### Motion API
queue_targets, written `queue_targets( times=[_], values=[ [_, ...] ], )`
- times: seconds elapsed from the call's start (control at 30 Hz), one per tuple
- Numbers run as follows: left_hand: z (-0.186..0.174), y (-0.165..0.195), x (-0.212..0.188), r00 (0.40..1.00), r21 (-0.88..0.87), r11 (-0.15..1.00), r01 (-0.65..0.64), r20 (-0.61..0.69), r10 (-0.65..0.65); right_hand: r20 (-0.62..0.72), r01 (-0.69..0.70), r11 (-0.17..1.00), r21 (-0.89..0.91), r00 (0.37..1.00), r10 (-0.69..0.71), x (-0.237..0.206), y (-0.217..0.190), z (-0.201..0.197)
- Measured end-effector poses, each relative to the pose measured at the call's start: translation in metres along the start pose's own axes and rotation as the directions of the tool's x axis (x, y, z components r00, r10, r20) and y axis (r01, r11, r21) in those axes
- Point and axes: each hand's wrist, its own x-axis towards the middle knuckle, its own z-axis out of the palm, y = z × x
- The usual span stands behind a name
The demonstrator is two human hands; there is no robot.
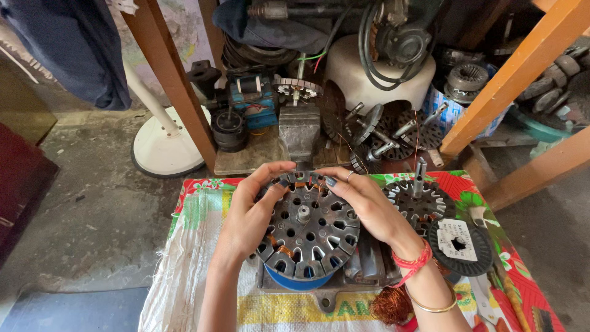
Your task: The person winds copper wire by hand into the slots of a motor armature core. The person repeatedly threads the wire through the slots and pulls it tight, then briefly handles a separate wound coil component before returning to the armature.
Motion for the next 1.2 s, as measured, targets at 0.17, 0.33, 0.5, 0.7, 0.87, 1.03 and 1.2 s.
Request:
queue_targets(
  times=[0.17, 0.33, 0.5, 0.7, 0.87, 1.03, 1.2],
  values=[
    [-0.0006, -0.0034, 0.0012, 1.000, -0.005, 1.000, -0.023, 0.003, 0.023, -0.003, -0.010, 1.000, 0.007, 1.000, 0.010, -0.0004, -0.0023, 0.0000],
    [-0.0005, -0.0056, 0.0019, 0.998, -0.025, 0.998, -0.058, 0.016, 0.058, 0.000, -0.005, 1.000, 0.014, 1.000, 0.005, -0.0010, -0.0030, 0.0004],
    [-0.0003, -0.0059, 0.0016, 0.999, -0.026, 0.999, -0.037, 0.008, 0.037, -0.008, -0.052, 0.999, 0.011, 0.999, 0.052, -0.0017, -0.0034, 0.0003],
    [-0.0010, -0.0056, 0.0024, 0.999, -0.042, 0.999, -0.035, 0.022, 0.036, 0.001, 0.005, 1.000, 0.007, 1.000, -0.005, -0.0007, -0.0034, 0.0000],
    [-0.0005, -0.0041, 0.0020, 0.999, -0.028, 0.999, -0.045, 0.021, 0.046, 0.001, 0.004, 1.000, 0.005, 1.000, -0.004, -0.0011, -0.0022, -0.0001],
    [0.0006, 0.0002, 0.0005, 1.000, -0.017, 1.000, 0.011, 0.002, -0.011, 0.000, -0.032, 0.999, 0.025, 0.999, 0.032, -0.0004, -0.0017, 0.0000],
    [0.0006, 0.0007, 0.0010, 1.000, -0.010, 1.000, 0.026, 0.000, -0.026, -0.003, -0.004, 1.000, 0.013, 1.000, 0.004, -0.0005, -0.0016, -0.0002]
  ],
)
